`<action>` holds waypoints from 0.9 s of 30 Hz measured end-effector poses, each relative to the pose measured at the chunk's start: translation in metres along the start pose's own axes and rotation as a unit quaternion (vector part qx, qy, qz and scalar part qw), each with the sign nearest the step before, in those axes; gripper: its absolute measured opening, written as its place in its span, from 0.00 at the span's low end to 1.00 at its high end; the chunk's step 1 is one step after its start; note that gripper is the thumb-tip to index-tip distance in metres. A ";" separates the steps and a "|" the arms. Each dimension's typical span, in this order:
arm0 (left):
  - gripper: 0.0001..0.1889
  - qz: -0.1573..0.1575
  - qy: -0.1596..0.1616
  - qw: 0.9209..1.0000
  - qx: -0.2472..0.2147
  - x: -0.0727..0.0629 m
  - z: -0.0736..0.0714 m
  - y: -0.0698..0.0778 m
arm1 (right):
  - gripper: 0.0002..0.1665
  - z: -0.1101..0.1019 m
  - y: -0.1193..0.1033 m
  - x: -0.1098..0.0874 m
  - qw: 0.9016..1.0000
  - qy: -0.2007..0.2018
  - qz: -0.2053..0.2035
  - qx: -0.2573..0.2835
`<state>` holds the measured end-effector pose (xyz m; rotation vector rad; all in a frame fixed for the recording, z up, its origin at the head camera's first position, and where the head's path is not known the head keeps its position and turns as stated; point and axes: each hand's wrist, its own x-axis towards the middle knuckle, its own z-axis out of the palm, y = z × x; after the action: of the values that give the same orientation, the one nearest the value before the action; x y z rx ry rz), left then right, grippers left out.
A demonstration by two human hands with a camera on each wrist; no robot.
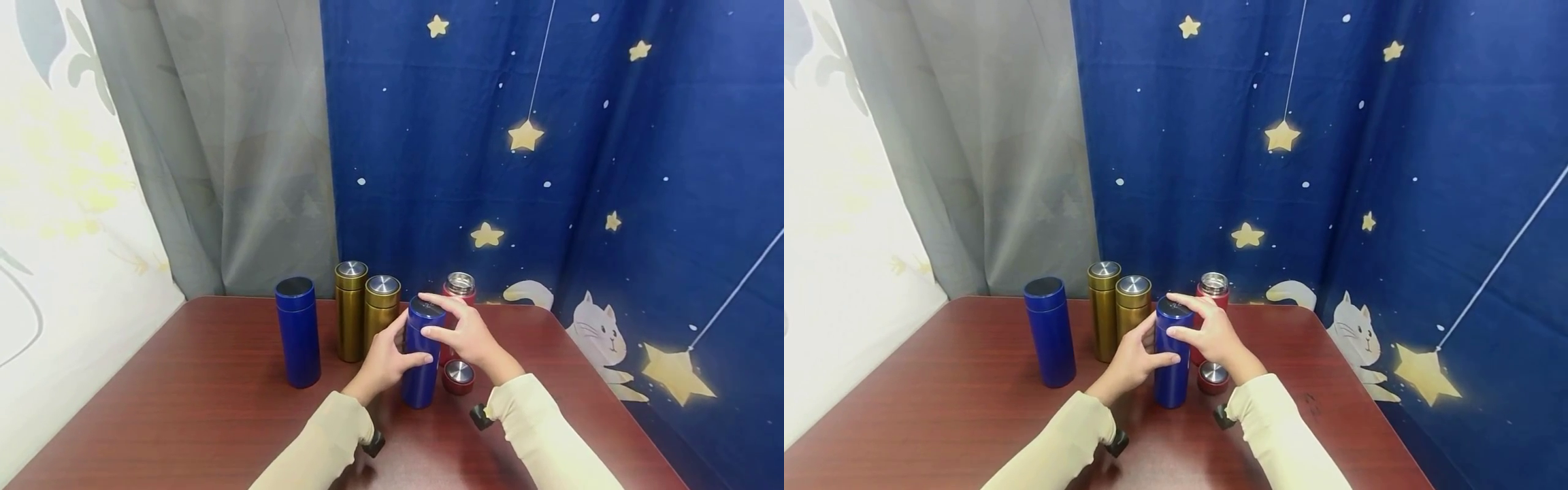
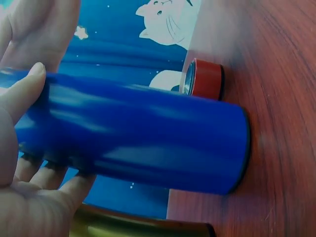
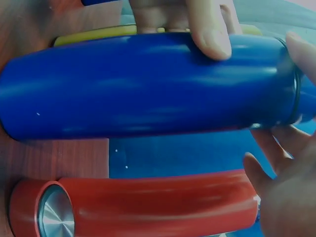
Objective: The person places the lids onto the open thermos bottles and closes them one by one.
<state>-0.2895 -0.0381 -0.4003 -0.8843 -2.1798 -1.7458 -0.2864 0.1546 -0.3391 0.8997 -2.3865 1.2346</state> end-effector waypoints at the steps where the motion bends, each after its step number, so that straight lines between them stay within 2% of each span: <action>1: 0.48 0.001 0.005 1.000 0.002 0.000 0.001 0.001 | 0.33 0.001 0.000 0.000 1.000 0.010 -0.001 -0.005; 7: 0.47 0.001 0.040 0.999 0.009 -0.001 0.008 0.002 | 0.33 0.010 -0.004 0.000 0.996 0.075 -0.004 -0.053; 11: 0.47 0.000 0.073 0.997 0.039 -0.003 0.014 0.004 | 0.33 0.015 -0.007 0.000 0.990 0.111 0.000 -0.088; 17: 0.47 0.007 0.118 0.988 0.097 -0.005 0.023 0.006 | 0.33 0.024 -0.012 -0.001 0.977 0.172 0.007 -0.127; 23: 0.47 0.010 0.166 0.975 0.147 -0.006 0.032 0.007 | 0.32 0.034 -0.016 -0.004 0.964 0.217 0.012 -0.153; 27: 0.46 0.007 0.177 0.971 0.161 -0.007 0.033 0.008 | 0.32 0.038 -0.017 -0.004 0.958 0.235 0.005 -0.167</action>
<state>-0.2728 -0.0078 -0.4062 -0.4663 -2.1191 -1.3605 -0.2715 0.1180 -0.3523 0.4306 -2.1182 0.8837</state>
